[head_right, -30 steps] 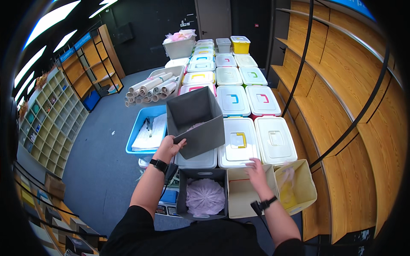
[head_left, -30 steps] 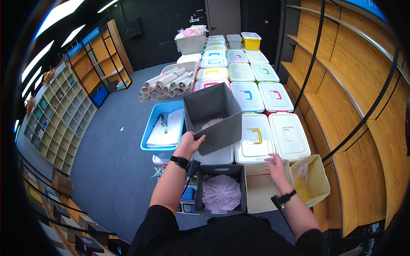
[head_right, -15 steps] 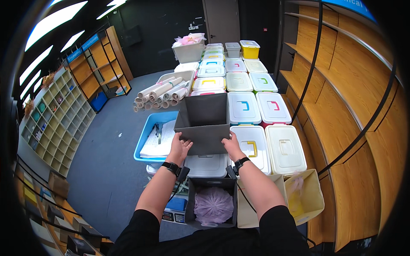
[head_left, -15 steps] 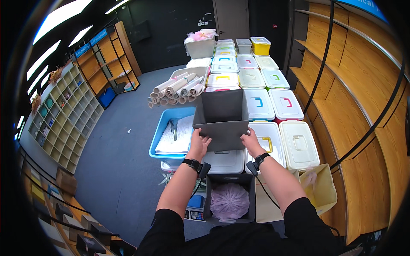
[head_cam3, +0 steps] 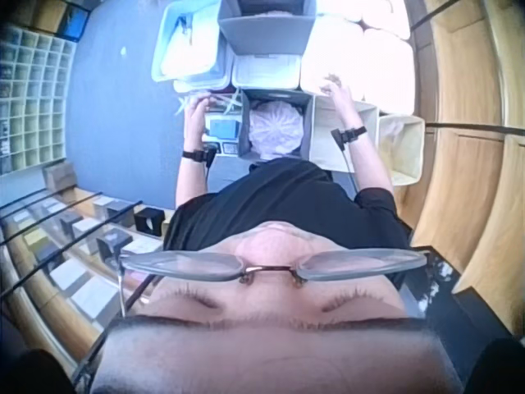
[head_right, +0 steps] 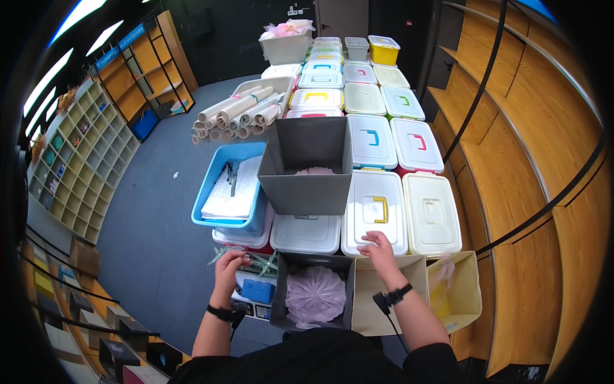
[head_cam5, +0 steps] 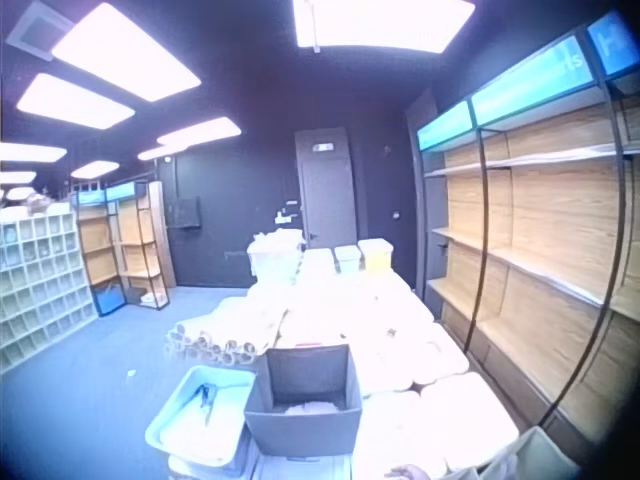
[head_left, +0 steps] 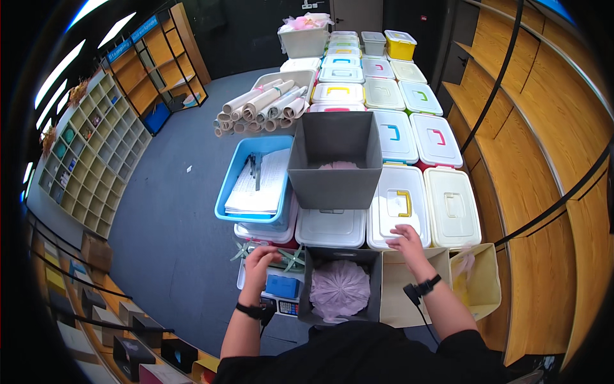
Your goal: Moving various objects including paper rolls, scales, and fabric bundles from shelves to a central table.
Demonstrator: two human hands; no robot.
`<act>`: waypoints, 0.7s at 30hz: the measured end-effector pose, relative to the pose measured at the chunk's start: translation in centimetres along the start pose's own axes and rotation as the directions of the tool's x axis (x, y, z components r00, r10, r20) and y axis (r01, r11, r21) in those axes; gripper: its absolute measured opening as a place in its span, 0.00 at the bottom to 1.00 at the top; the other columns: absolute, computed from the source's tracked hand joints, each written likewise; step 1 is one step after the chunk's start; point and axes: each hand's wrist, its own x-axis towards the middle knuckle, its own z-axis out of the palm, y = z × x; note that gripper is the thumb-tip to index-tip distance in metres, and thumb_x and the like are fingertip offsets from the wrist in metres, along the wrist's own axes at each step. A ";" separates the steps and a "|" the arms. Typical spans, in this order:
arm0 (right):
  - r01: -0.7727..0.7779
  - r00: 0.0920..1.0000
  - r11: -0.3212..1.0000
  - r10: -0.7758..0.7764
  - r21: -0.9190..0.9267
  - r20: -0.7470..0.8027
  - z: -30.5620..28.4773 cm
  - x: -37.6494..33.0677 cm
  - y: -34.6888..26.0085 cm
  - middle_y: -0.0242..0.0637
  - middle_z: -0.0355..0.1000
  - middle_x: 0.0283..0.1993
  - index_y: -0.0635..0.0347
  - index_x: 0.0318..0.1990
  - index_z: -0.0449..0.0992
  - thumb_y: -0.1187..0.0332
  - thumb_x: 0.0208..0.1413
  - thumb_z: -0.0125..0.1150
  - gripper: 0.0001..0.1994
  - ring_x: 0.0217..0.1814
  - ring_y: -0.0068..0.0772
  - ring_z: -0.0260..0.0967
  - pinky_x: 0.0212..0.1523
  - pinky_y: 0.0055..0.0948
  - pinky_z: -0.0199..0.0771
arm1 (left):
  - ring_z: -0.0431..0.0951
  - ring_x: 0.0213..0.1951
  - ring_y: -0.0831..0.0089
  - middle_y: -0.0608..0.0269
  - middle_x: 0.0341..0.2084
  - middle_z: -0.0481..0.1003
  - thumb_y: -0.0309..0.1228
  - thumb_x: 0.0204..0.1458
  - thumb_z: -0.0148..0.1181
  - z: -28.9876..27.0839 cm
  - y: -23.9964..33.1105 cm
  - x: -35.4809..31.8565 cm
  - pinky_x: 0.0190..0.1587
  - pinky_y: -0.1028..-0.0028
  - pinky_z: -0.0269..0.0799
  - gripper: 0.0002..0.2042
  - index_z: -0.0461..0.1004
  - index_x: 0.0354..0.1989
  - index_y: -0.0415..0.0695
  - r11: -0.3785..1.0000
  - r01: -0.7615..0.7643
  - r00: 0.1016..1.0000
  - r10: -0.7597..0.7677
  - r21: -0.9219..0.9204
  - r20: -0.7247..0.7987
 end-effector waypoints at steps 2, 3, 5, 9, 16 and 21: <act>-0.027 0.998 0.998 0.024 -0.048 -0.063 -2.8 -3.3 0.8 0.46 0.73 0.46 0.67 0.49 0.68 0.79 0.55 0.48 0.13 0.42 0.35 0.75 0.44 0.30 0.77 | 0.77 0.27 0.72 0.61 0.23 0.75 0.23 0.56 0.49 -4.0 -1.9 -4.2 0.34 0.73 0.74 0.06 0.72 0.38 0.37 0.999 -0.054 0.966 0.055 0.010 -0.253; -0.047 0.996 0.998 0.044 -0.039 -0.083 -4.1 -4.7 1.4 0.44 0.74 0.43 0.67 0.47 0.68 0.79 0.55 0.48 0.12 0.40 0.34 0.76 0.43 0.29 0.76 | 0.75 0.24 0.74 0.64 0.20 0.72 0.24 0.56 0.48 -5.5 -2.8 -5.9 0.30 0.75 0.73 0.06 0.72 0.37 0.38 0.997 -0.075 0.924 0.064 -0.013 -0.378; -0.070 0.995 0.997 0.068 -0.021 -0.076 -5.0 -6.8 2.7 0.43 0.75 0.39 0.66 0.44 0.69 0.79 0.55 0.49 0.09 0.38 0.33 0.76 0.43 0.29 0.77 | 0.72 0.20 0.77 0.66 0.18 0.70 0.23 0.56 0.47 -7.6 -3.5 -9.0 0.25 0.79 0.68 0.06 0.72 0.35 0.39 1.000 0.025 0.814 -0.023 -0.005 -0.580; -0.065 0.994 0.995 0.070 -0.070 0.079 -3.6 -8.4 4.2 0.42 0.75 0.35 0.65 0.39 0.70 0.79 0.55 0.50 0.06 0.36 0.32 0.76 0.42 0.31 0.77 | 0.70 0.18 0.78 0.67 0.17 0.69 0.25 0.56 0.46 -12.0 -8.5 -15.0 0.22 0.80 0.65 0.06 0.71 0.34 0.42 0.995 0.097 0.603 -0.064 -0.007 -0.795; 0.081 0.914 0.975 0.011 -0.209 0.406 3.5 -6.6 6.0 0.39 0.75 0.30 0.66 0.34 0.71 0.81 0.55 0.50 0.03 0.34 0.28 0.75 0.40 0.26 0.75 | 0.74 0.25 0.71 0.65 0.25 0.72 0.31 0.58 0.45 -11.9 -14.5 -28.6 0.25 0.71 0.67 0.08 0.70 0.41 0.46 0.784 0.434 0.418 -0.611 -0.443 -0.672; 0.092 0.880 0.976 0.013 -0.198 0.475 9.7 -7.3 4.9 0.37 0.74 0.29 0.65 0.34 0.72 0.80 0.56 0.50 0.04 0.33 0.25 0.73 0.39 0.23 0.73 | 0.76 0.27 0.69 0.62 0.27 0.74 0.32 0.60 0.44 -12.7 -19.2 -42.3 0.29 0.67 0.70 0.09 0.69 0.43 0.46 0.399 0.737 0.138 -0.879 -0.546 -0.456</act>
